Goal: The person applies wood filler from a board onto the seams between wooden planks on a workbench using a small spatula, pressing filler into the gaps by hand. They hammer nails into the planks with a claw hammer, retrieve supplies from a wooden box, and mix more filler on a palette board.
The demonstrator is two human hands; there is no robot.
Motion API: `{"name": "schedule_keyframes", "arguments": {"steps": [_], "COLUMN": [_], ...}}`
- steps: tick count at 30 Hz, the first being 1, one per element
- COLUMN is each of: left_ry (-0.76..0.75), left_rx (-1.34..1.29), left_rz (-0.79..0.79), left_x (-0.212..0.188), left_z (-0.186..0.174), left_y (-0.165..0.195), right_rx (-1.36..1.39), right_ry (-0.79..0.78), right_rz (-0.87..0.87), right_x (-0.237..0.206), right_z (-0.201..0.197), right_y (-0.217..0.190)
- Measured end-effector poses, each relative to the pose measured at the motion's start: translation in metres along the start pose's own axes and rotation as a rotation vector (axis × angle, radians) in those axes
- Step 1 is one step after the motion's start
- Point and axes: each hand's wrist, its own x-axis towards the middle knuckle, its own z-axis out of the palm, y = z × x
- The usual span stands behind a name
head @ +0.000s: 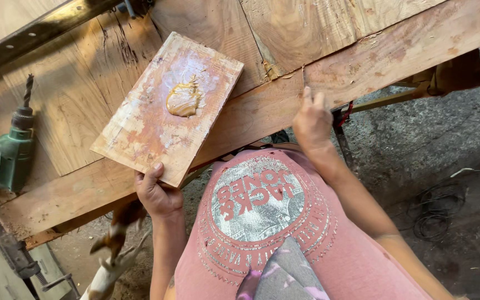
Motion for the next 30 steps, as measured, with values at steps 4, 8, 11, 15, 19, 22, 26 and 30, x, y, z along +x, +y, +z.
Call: {"name": "schedule_keyframes", "arguments": {"steps": [4, 8, 11, 15, 19, 22, 26, 30], "left_ry": [-0.059, -0.078, -0.072, -0.08, -0.094, -0.106, -0.109, -0.118], "left_rx": [0.039, 0.018, 0.031, 0.052, 0.062, 0.051, 0.066, 0.064], "left_rz": [-0.008, -0.018, -0.039, -0.062, -0.047, -0.041, -0.059, -0.053], "left_x": [0.008, 0.013, 0.012, 0.011, 0.013, 0.011, 0.007, 0.007], "left_z": [-0.002, -0.002, -0.004, -0.009, -0.01, -0.009, -0.006, -0.004], "left_y": [0.012, 0.018, 0.019, 0.017, 0.015, 0.015, 0.017, 0.018], "right_rx": [0.1, 0.125, 0.082, 0.101, 0.112, 0.148, 0.26, 0.193], "right_ry": [0.021, -0.108, -0.132, -0.063, -0.078, -0.095, -0.23, -0.135], "right_rz": [-0.075, 0.049, 0.138, 0.051, 0.089, 0.263, 0.274, 0.081], "right_x": [-0.007, 0.009, 0.017, 0.003, 0.002, 0.015, 0.013, 0.007], "right_z": [-0.012, -0.039, -0.032, -0.013, -0.029, -0.036, -0.014, -0.02], "right_y": [-0.022, -0.001, 0.0, -0.012, 0.006, 0.01, -0.03, -0.024]}}
